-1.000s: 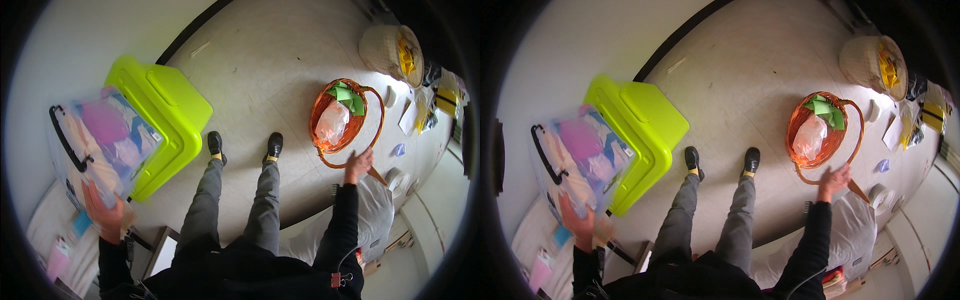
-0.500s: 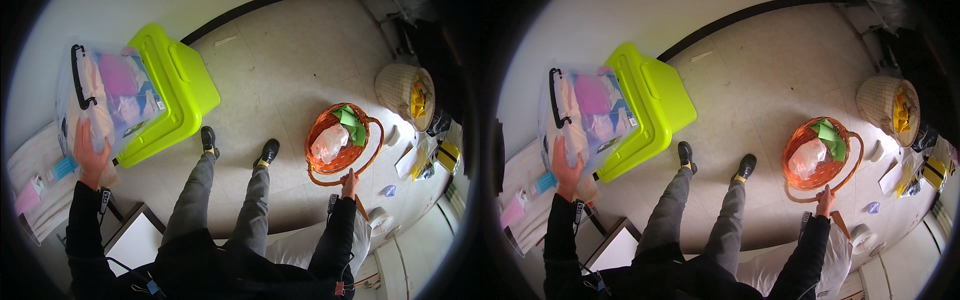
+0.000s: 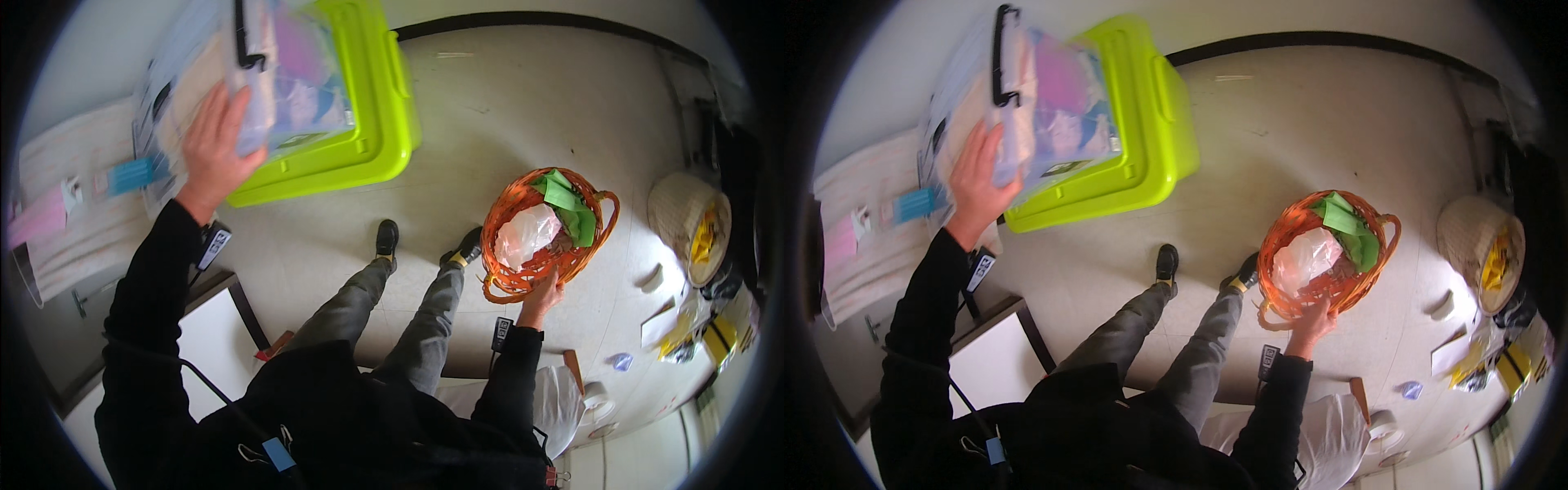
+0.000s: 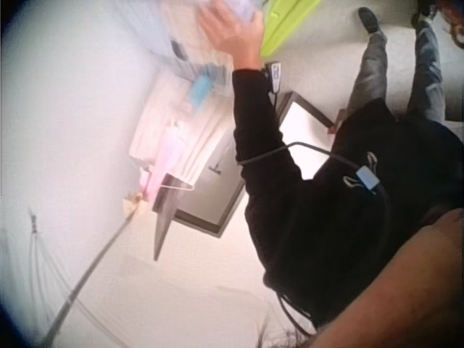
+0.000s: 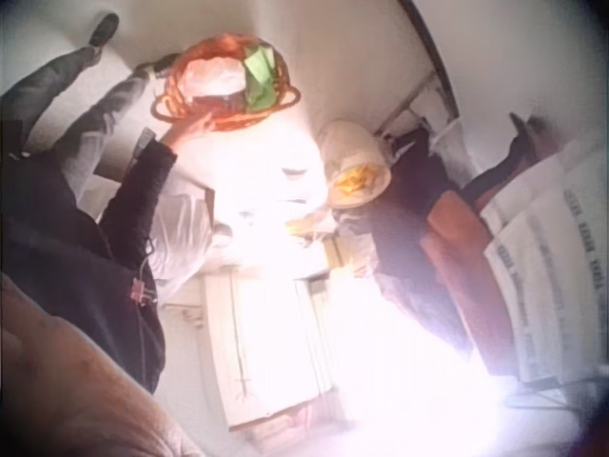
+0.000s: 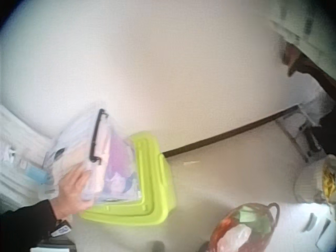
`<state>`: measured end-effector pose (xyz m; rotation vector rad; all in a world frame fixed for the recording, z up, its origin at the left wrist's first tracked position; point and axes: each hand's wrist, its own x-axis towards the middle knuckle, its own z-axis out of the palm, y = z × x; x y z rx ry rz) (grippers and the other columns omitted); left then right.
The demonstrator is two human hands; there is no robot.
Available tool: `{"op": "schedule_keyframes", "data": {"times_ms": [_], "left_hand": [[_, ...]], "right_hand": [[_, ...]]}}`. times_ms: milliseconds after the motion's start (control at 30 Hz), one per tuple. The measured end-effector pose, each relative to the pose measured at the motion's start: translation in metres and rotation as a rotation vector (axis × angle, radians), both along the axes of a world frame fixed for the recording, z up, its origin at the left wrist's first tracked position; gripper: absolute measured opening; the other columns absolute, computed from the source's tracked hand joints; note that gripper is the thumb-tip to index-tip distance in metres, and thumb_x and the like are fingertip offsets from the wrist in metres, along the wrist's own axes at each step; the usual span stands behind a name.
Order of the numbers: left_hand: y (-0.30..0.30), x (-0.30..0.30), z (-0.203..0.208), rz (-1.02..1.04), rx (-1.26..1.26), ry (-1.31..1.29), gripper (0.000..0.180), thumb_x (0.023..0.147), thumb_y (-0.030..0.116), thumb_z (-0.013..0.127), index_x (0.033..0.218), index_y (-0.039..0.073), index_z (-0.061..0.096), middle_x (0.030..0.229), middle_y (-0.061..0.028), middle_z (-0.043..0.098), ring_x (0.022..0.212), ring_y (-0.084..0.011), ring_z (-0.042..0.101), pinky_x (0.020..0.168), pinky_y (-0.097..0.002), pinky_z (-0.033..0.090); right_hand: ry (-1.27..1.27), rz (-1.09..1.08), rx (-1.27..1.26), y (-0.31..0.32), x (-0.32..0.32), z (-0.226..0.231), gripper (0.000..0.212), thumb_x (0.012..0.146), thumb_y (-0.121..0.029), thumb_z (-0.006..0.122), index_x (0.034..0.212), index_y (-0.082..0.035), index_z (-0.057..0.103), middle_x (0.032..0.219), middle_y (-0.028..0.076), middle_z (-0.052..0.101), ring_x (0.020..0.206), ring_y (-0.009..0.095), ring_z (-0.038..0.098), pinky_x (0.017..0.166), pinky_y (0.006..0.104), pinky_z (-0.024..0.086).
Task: The person retrieves a spray bottle and cloth, then scrubs a window frame using a wooden stick and cloth. They wipe the frame and sash area repeatedly, focusing on the lower track and vertical edges.
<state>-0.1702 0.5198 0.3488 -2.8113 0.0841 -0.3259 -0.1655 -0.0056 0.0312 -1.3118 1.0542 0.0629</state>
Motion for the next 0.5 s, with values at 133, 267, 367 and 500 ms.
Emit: {"op": "schedule_keyframes", "data": {"times_ms": [133,267,367,500], "left_hand": [[0.002,-0.003,0.000,0.007,-0.013,-0.025,0.073,0.058,0.020,0.073,0.128,0.015,0.053,0.123,-0.0195,0.054,0.113,-0.0354,0.054,0.094,-0.0413,0.046],[0.003,-0.003,-0.001,0.006,-0.008,-0.064,0.072,0.058,0.024,0.073,0.128,0.018,0.053,0.122,-0.0191,0.054,0.113,-0.0354,0.053,0.093,-0.0450,0.047],[0.003,-0.003,-0.003,-0.004,-0.042,-0.065,0.073,0.059,0.024,0.072,0.129,0.017,0.052,0.123,-0.0192,0.054,0.114,-0.0359,0.053,0.093,-0.0466,0.046],[0.004,-0.007,0.000,0.011,-0.035,-0.043,0.074,0.060,0.023,0.072,0.130,0.016,0.051,0.126,-0.0196,0.052,0.117,-0.0358,0.051,0.094,-0.0468,0.046]], "right_hand": [[0.072,0.106,0.031,0.066,-0.003,0.000,0.017,0.087,-0.016,0.062,0.096,-0.002,0.057,0.081,0.009,0.061,0.064,0.019,0.059,0.053,0.0339,0.052],[-0.056,0.072,0.115,0.129,-0.005,-0.017,0.014,0.084,-0.021,0.066,0.085,-0.011,0.057,0.063,-0.002,0.050,0.048,0.011,0.045,0.039,0.0260,0.033],[-0.126,0.098,0.119,0.166,-0.010,-0.025,0.019,0.085,-0.017,0.064,0.076,-0.014,0.048,0.055,-0.005,0.040,0.042,0.007,0.038,0.038,0.0260,0.032],[-0.082,0.133,0.061,0.199,-0.019,-0.011,0.017,0.085,-0.019,0.063,0.078,-0.008,0.051,0.055,-0.001,0.047,0.042,0.009,0.042,0.039,0.0264,0.036]]}}
